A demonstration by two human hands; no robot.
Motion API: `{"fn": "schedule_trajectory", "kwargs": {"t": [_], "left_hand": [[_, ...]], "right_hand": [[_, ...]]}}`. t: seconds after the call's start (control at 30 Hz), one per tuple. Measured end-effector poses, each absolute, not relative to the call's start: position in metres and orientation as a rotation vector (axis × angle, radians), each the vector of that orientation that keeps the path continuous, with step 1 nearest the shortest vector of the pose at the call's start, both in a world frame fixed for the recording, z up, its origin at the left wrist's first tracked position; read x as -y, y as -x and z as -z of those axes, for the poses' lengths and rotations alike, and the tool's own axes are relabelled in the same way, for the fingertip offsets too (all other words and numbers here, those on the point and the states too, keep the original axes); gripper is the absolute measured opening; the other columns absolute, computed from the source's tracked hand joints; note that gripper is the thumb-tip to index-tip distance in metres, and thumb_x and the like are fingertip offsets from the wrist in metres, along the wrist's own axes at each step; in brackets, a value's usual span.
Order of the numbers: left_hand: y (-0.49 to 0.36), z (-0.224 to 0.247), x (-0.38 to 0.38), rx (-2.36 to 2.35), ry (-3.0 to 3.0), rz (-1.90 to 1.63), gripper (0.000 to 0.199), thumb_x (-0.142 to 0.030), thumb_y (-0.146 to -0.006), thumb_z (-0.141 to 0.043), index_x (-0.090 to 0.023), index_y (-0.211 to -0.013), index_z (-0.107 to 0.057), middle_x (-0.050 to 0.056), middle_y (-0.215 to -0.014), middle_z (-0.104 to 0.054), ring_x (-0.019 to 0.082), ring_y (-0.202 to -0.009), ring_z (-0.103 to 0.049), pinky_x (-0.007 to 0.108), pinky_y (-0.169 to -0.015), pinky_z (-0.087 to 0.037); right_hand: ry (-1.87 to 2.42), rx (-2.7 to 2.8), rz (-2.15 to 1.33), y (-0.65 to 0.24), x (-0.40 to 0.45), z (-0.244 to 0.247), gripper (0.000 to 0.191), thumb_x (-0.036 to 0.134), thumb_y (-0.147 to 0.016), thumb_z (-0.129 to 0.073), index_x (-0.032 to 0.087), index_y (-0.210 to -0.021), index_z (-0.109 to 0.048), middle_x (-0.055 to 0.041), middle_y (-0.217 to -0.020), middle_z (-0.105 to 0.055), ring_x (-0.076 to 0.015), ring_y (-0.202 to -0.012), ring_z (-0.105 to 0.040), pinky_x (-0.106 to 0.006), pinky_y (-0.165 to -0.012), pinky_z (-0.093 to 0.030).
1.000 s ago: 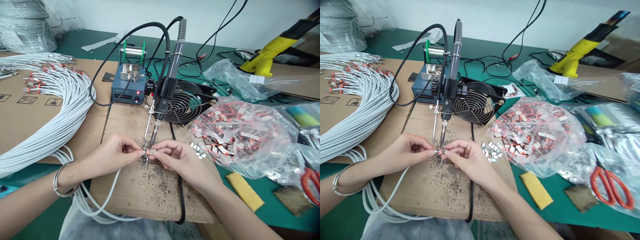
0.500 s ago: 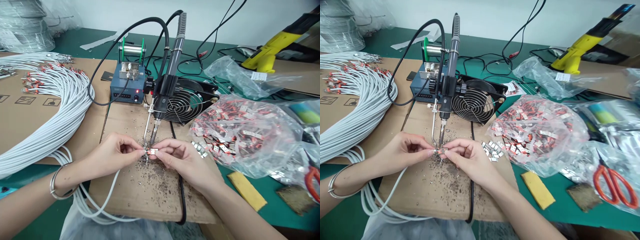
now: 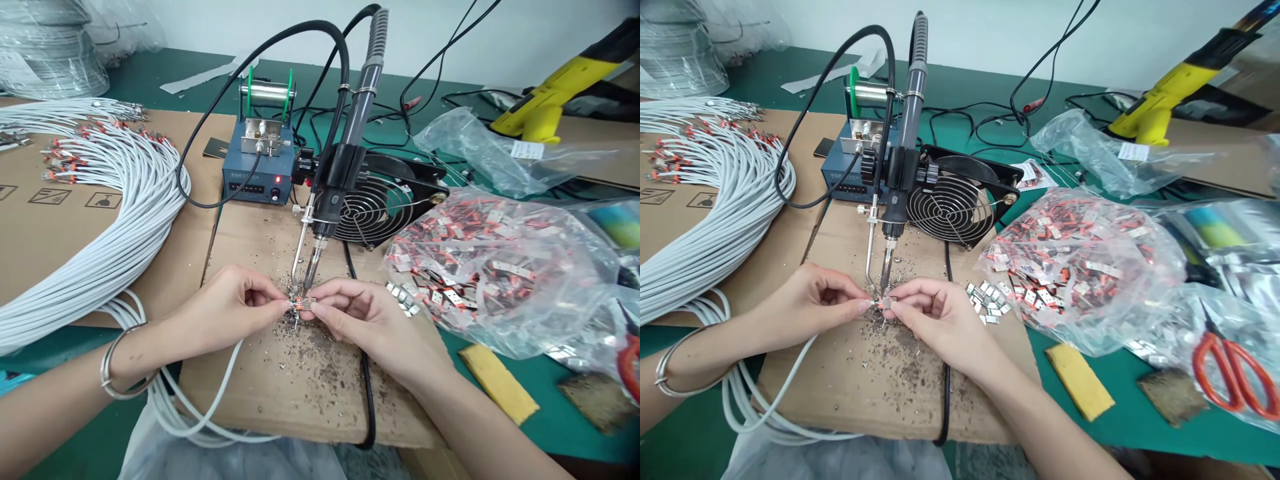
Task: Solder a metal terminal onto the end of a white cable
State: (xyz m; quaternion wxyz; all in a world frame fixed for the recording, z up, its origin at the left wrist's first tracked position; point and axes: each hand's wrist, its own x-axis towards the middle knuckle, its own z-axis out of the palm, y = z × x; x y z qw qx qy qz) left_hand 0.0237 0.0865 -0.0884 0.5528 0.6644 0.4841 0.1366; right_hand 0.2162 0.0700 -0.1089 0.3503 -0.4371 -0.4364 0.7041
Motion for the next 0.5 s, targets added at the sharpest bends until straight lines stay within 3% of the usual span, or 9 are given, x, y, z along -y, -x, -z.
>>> {"fn": "schedule_trajectory", "kwargs": {"t": [0.23,0.4,0.5], "left_hand": [[-0.019,0.091,-0.075,-1.096,-1.558,-0.303,0.027,-0.039,-0.082,-0.051,-0.015,-0.084,-0.062,0.001,-0.069,-0.058,0.006,-0.058,-0.043,0.016,-0.048,-0.03],[-0.018,0.074,-0.037,-1.066,-1.666,-0.187,0.029,-0.044,-0.086,-0.045,-0.017,-0.082,-0.055,-0.004,-0.061,-0.051,0.005,-0.054,-0.041,0.017,-0.049,-0.028],[-0.017,0.065,-0.011,-1.033,-1.853,-0.093,0.025,-0.042,-0.087,-0.043,-0.02,-0.086,-0.055,-0.003,-0.07,-0.053,0.008,-0.065,-0.047,0.02,-0.059,-0.032]], "right_hand": [[1.19,1.336,-1.735,-0.219,-0.06,0.101,0.015,0.021,-0.074,-0.062,0.009,-0.082,-0.06,-0.0087,-0.073,-0.065,-0.0045,-0.054,-0.055,-0.01,-0.043,-0.037],[1.186,1.65,-1.457,-0.226,-0.025,0.089,0.009,0.019,-0.078,-0.056,0.012,-0.08,-0.061,-0.0059,-0.069,-0.064,-0.0073,-0.06,-0.057,-0.013,-0.052,-0.043],[1.19,1.77,-1.364,-0.237,0.0,0.09,0.009,0.018,-0.08,-0.053,0.015,-0.082,-0.062,-0.0041,-0.068,-0.062,-0.0084,-0.059,-0.056,-0.015,-0.051,-0.044]]}}
